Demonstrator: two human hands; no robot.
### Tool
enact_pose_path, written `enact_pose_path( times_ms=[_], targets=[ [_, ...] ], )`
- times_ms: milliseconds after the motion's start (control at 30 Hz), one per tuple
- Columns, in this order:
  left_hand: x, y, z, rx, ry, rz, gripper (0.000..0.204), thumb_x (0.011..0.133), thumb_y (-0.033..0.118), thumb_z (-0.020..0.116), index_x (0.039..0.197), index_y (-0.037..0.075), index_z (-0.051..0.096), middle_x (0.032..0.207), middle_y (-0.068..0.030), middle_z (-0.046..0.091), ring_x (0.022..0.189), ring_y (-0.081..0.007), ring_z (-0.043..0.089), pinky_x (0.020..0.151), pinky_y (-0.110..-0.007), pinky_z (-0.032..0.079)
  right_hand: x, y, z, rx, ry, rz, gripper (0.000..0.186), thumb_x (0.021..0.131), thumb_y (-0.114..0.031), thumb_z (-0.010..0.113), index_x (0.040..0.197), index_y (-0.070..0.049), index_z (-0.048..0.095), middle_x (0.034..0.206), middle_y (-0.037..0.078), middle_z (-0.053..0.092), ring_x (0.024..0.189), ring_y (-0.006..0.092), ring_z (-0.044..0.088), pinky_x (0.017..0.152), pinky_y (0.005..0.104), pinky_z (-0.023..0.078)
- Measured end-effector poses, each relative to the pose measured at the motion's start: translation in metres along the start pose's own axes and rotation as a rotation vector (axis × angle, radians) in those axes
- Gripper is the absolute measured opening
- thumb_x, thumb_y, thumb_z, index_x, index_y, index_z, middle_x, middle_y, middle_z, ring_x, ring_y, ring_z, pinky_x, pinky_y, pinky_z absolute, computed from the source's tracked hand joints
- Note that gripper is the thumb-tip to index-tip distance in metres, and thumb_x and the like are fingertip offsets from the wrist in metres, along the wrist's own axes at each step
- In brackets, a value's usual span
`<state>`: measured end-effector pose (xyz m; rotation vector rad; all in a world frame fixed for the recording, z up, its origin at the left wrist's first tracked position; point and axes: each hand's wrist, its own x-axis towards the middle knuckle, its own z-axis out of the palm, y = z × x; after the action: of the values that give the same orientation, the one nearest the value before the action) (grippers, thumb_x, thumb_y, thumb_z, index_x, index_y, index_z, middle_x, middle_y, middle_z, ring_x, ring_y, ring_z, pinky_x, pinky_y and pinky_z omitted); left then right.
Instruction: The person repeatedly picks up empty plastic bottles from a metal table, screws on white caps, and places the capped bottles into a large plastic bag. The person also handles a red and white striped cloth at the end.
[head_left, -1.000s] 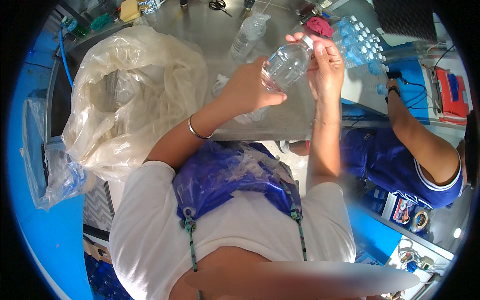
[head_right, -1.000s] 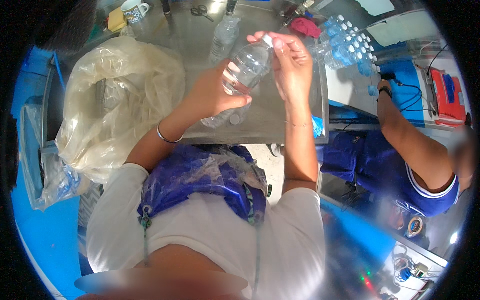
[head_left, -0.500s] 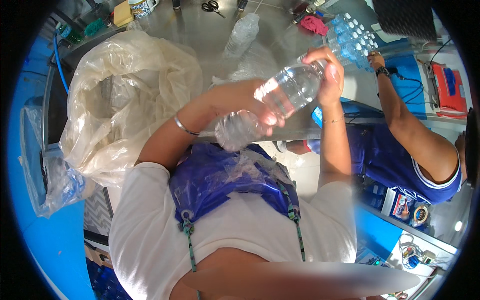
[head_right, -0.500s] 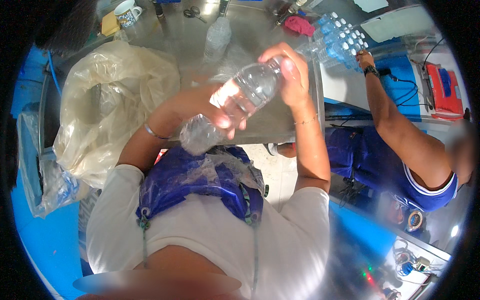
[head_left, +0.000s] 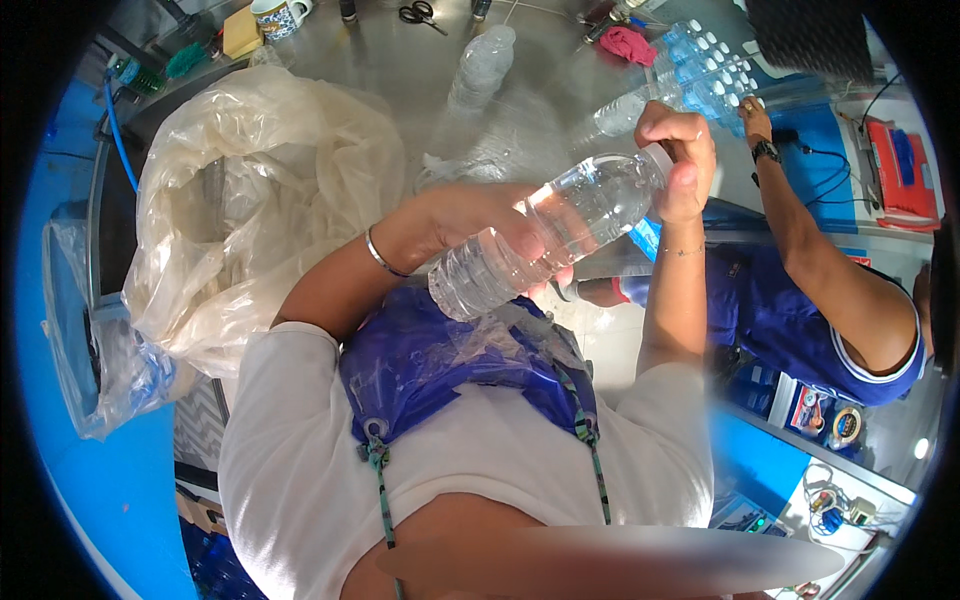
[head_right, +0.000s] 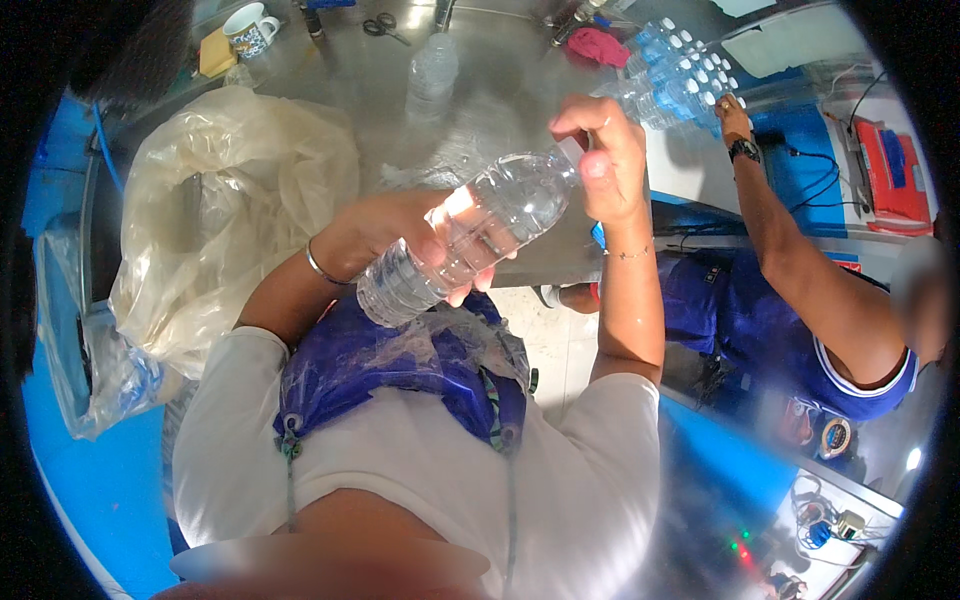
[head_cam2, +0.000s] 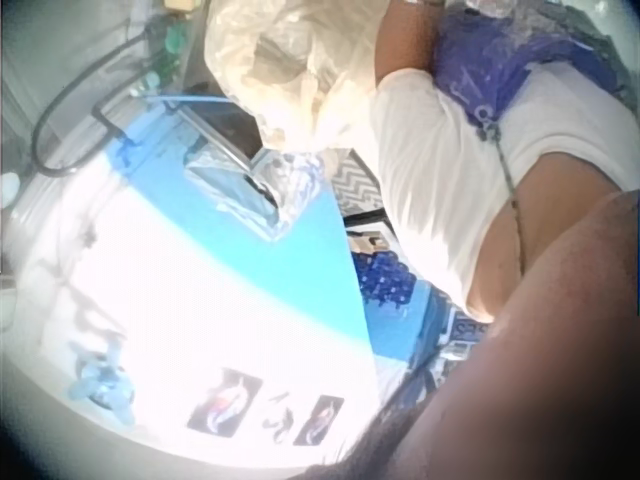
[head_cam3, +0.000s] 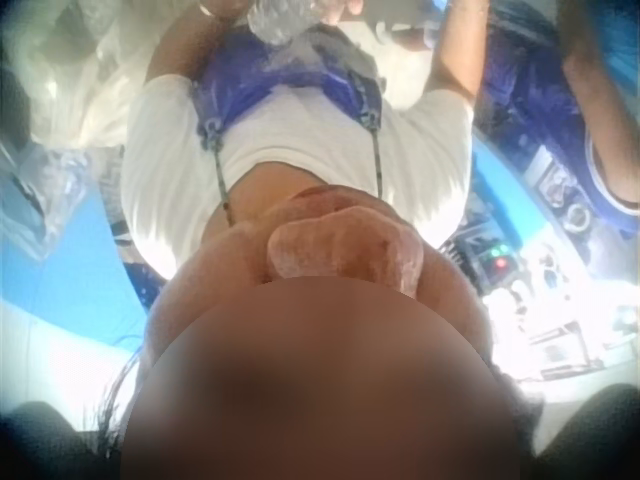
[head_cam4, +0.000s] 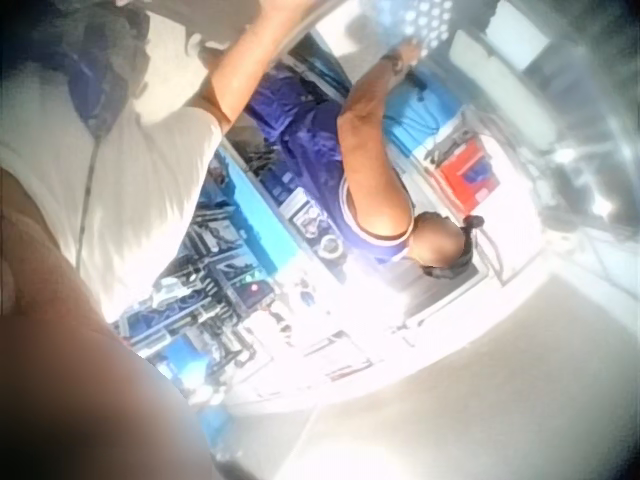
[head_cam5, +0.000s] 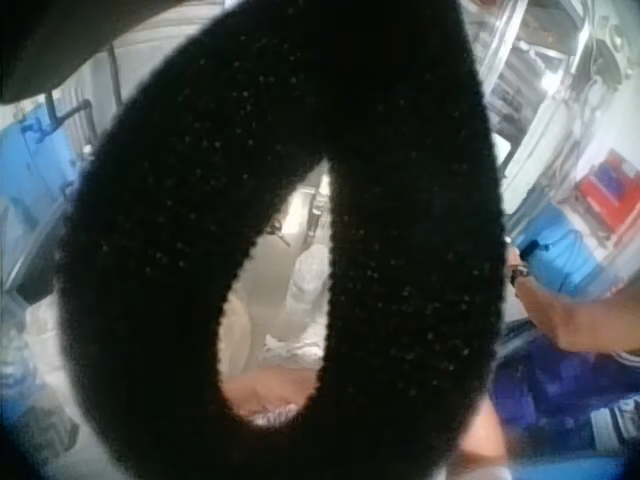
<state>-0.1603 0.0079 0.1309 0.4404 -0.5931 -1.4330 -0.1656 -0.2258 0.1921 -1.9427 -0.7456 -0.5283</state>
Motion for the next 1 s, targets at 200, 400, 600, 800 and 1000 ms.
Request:
enact_pose_path(
  times_ms=[200, 400, 600, 800, 1000],
  targets=[
    [0.006, -0.002, -0.012, 0.018, -0.032, -0.078, 0.059, 0.067, 0.024, 0.08, 0.115, -0.002, 0.057, 0.091, -0.0143, 0.066, 0.072, -0.0228, 0.068, 0.065, -0.034, 0.056, -0.01, 0.011, -0.001, -0.108, -0.007, 0.08, 0.052, 0.094, -0.045, 0.047, 0.073, 0.001, 0.057, 0.065, 0.013, 0.056, 0.056, 0.0232, 0.056, 0.055, 0.031, 0.043],
    [0.013, -0.004, -0.028, 1.643, 0.883, -0.058, 0.07, 0.064, 0.026, 0.078, 0.116, -0.011, 0.051, 0.084, -0.0209, 0.069, 0.076, -0.0313, 0.069, 0.067, -0.036, 0.053, -0.02, 0.044, 0.025, -0.5, -0.212, 0.724, 0.049, 0.098, -0.04, 0.043, 0.083, 0.003, 0.06, 0.059, 0.007, 0.051, 0.061, 0.0159, 0.053, 0.06, 0.0297, 0.043],
    [0.01, -0.008, -0.037, 1.149, 0.666, 0.072, 0.07, 0.062, 0.026, 0.08, 0.116, -0.008, 0.052, 0.089, -0.0196, 0.069, 0.083, -0.0317, 0.069, 0.076, -0.036, 0.052, -0.033, 0.028, 0.003, -0.124, -0.12, 0.563, 0.049, 0.1, -0.047, 0.04, 0.097, -0.002, 0.058, 0.074, 0.01, 0.054, 0.069, 0.0201, 0.056, 0.066, 0.0354, 0.046],
    [0.057, -0.023, -0.042, 1.379, 0.815, 0.148, 0.079, 0.065, 0.03, 0.083, 0.125, -0.003, 0.045, 0.104, -0.0234, 0.064, 0.096, -0.0376, 0.064, 0.085, -0.04, 0.05, -0.036, 0.014, -0.007, -0.545, -0.041, 0.478, 0.027, 0.093, -0.032, 0.057, 0.087, -0.006, 0.055, 0.061, 0.018, 0.056, 0.062, 0.0425, 0.057, 0.056, 0.0418, 0.045],
    [0.048, -0.038, -0.048, 1.557, 0.816, 0.285, 0.055, 0.085, 0.029, 0.068, 0.13, 0.004, 0.047, 0.118, -0.0212, 0.053, 0.12, -0.0365, 0.049, 0.098, -0.043, 0.042, -0.077, 0.045, -0.063, -1.152, -0.002, 0.503, 0.03, 0.093, -0.039, 0.057, 0.088, -0.01, 0.061, 0.066, 0.021, 0.062, 0.068, 0.0431, 0.063, 0.057, 0.0496, 0.048]
  ],
)
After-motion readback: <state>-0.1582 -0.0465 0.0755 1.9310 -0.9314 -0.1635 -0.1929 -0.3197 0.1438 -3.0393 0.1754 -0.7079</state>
